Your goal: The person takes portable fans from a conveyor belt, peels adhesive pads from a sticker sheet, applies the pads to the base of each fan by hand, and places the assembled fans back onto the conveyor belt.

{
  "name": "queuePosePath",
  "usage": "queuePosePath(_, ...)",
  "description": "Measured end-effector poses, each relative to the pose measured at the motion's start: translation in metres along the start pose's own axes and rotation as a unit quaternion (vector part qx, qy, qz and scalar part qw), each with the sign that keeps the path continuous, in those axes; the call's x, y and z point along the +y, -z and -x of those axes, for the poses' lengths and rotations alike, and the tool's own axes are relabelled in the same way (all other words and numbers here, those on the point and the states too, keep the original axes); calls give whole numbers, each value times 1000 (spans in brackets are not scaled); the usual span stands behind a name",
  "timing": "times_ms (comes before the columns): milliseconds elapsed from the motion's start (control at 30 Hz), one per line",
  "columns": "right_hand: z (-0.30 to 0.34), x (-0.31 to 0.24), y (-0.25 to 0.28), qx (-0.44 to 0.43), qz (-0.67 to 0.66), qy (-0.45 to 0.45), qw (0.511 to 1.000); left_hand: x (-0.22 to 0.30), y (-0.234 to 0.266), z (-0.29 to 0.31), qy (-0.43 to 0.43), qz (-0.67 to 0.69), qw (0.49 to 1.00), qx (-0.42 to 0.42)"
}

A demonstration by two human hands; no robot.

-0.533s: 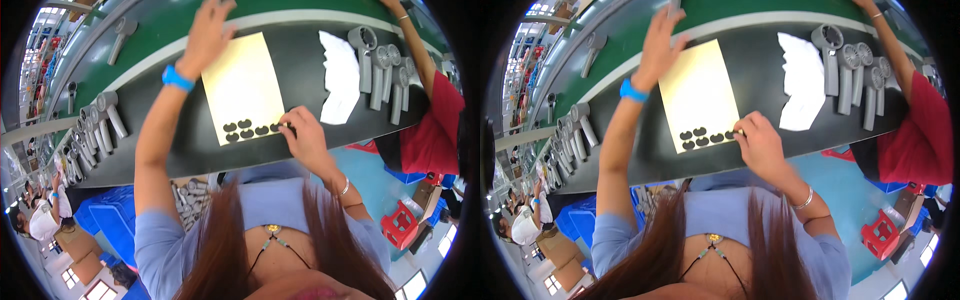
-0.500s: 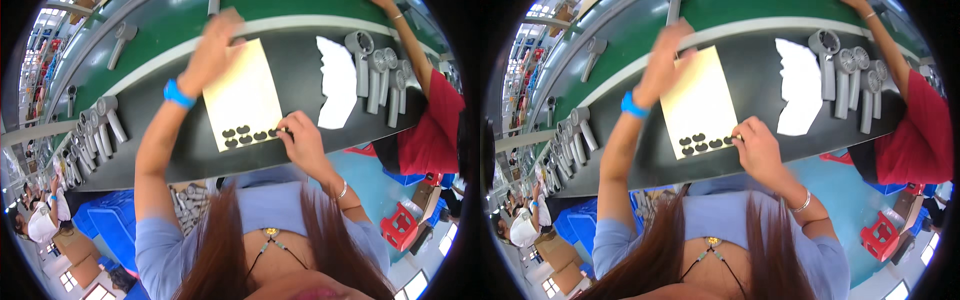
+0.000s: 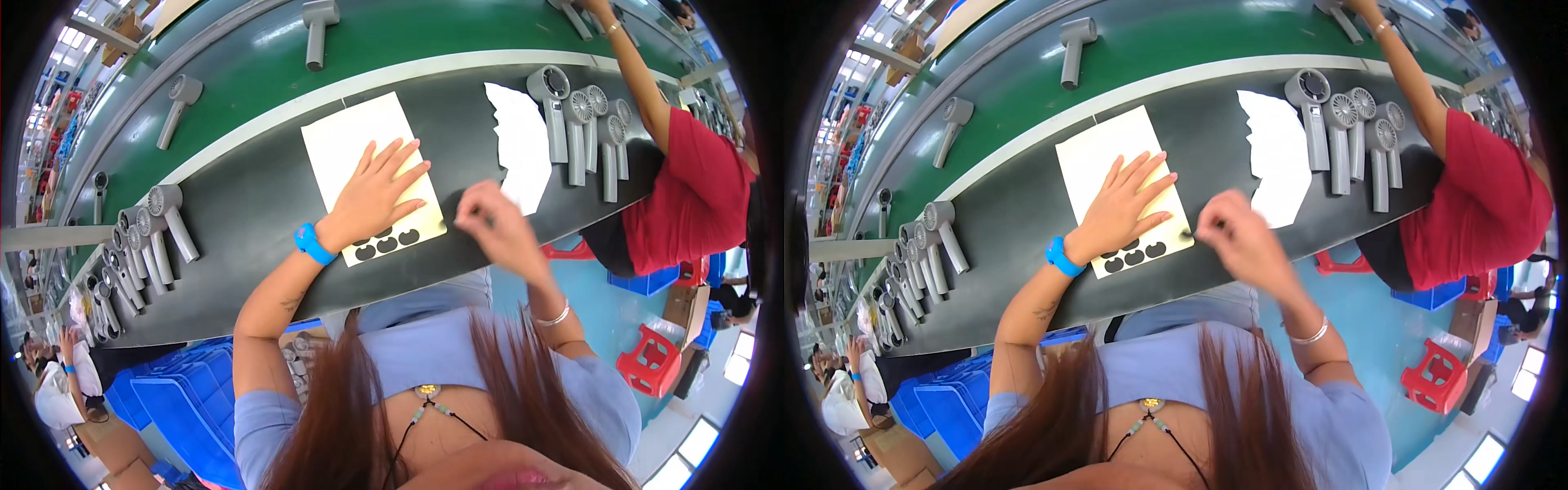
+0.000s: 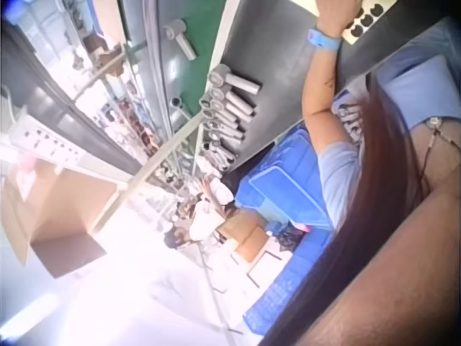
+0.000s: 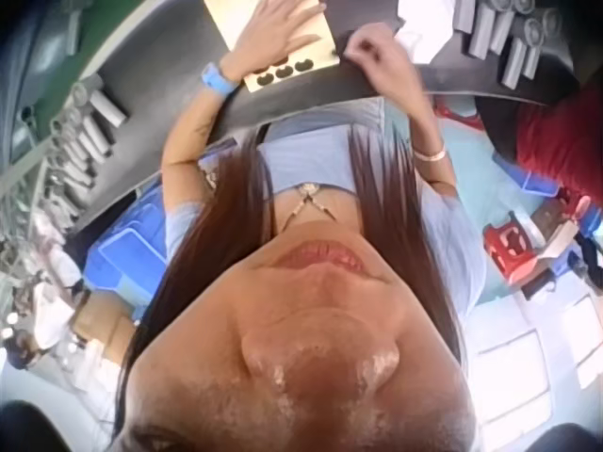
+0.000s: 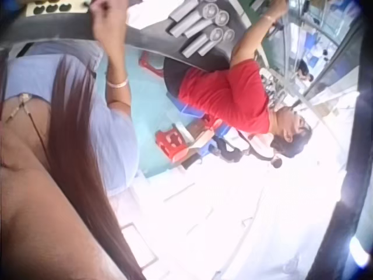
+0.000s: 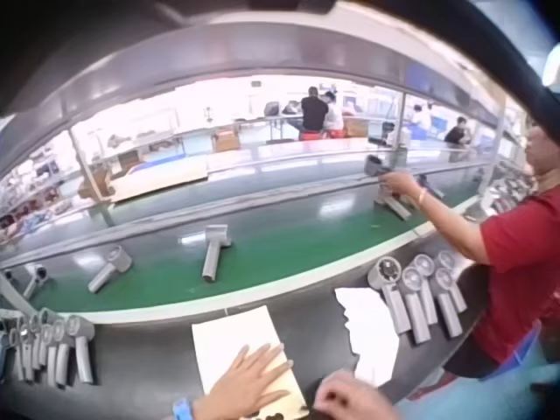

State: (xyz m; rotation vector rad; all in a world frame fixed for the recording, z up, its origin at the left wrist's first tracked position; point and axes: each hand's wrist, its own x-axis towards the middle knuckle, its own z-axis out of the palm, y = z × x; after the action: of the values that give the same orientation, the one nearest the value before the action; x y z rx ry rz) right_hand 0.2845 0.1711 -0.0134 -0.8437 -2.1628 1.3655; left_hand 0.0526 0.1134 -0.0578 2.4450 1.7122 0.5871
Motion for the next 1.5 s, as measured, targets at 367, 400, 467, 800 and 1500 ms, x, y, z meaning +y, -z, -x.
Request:
queuePosePath(367,-14,77,65,366,406,61,835,6,6,3,13,12,1000,-10)
queuePosePath(400,-15,75,64,379,404,73,830,7,5,3,13,12,1000,-6)
queuePosePath(467,-18,77,63,412,356,100,833,7,6,6,4,13,1000,4)
queuePosePath(800,-73,29,107,440,147,276,842,4,4,2,6,46,999,27)
queuePosePath(1500,-47,-82,-8,102,-181,295,933,49,68,30,95,414,821,382)
